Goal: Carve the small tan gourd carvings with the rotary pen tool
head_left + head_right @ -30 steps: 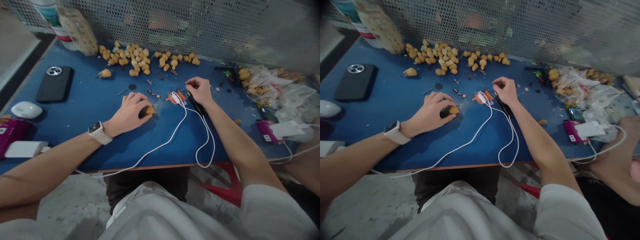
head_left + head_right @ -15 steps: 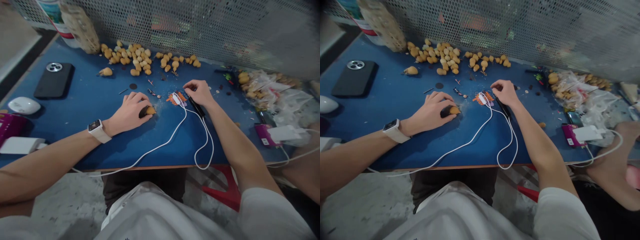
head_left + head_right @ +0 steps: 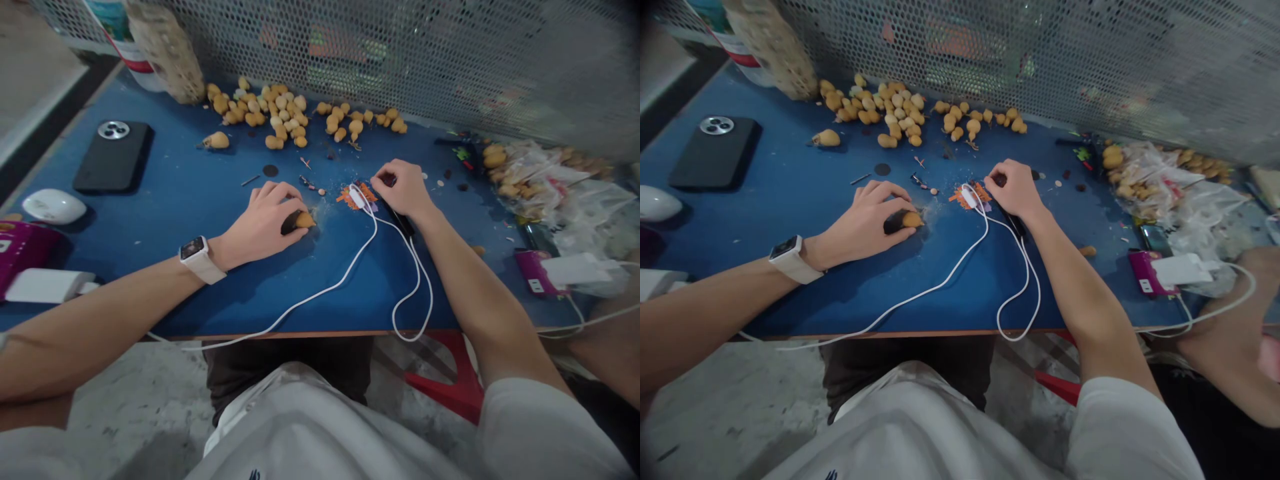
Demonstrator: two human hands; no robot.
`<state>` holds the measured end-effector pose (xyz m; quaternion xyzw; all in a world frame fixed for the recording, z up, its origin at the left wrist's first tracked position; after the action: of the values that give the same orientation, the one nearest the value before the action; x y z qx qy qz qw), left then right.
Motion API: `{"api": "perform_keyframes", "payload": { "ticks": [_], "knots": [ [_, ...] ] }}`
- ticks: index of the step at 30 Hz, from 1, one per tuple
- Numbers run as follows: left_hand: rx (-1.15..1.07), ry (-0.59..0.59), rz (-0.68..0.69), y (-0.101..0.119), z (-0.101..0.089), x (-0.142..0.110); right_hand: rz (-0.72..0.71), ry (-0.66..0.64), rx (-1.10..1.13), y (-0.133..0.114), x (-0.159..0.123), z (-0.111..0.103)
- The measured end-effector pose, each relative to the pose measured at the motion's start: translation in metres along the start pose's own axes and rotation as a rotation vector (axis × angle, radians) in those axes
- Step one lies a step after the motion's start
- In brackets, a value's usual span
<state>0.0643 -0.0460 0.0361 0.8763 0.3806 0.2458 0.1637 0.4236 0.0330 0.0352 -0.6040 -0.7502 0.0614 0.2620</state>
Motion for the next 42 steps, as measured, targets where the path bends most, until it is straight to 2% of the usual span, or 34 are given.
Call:
{"api": "perform_keyframes", "payload": {
  "ticks": [6, 9, 12, 14, 19, 24, 33, 39, 42],
  "knots": [
    [0.006, 0.002, -0.005, -0.001, 0.0, 0.0, 0.006, -0.016, 0.032, 0.003, 0.0, 0.0],
    [0.017, 0.008, -0.001, 0.0, 0.0, 0.0, 0.004, 0.019, 0.06, -0.003, -0.002, -0.008],
    [0.024, 0.01, -0.004, 0.001, -0.002, 0.0, -0.021, 0.053, 0.017, -0.021, -0.011, -0.018],
    [0.023, 0.003, -0.009, 0.001, -0.002, 0.0, -0.045, 0.029, -0.028, -0.038, -0.022, -0.019],
    [0.021, -0.008, -0.023, 0.002, -0.002, 0.0, -0.057, -0.095, -0.102, -0.069, -0.045, 0.001],
    [0.022, -0.006, -0.026, 0.0, -0.004, 0.0, -0.049, -0.113, -0.068, -0.065, -0.041, 0.015],
    [0.001, -0.02, -0.045, 0.0, -0.006, 0.001, -0.064, -0.098, 0.019, -0.065, -0.04, 0.004],
    [-0.003, -0.015, -0.043, 0.0, -0.006, 0.002, -0.011, -0.103, -0.035, -0.063, -0.037, 0.009],
    [-0.001, -0.007, -0.039, 0.0, -0.005, 0.002, -0.047, -0.102, -0.033, -0.063, -0.036, 0.011]
  ]
}}
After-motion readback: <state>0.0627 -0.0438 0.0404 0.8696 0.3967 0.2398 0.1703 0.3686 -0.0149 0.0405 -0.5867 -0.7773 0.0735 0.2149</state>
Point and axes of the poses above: each hand's wrist, its own x-axis towards the middle knuckle, its own z-axis out of the palm, y = z × x, the point moved 6 cm from there along x, towards the middle knuckle, and after that the axes turned 2 degrees about y, right-handed, at the moved point
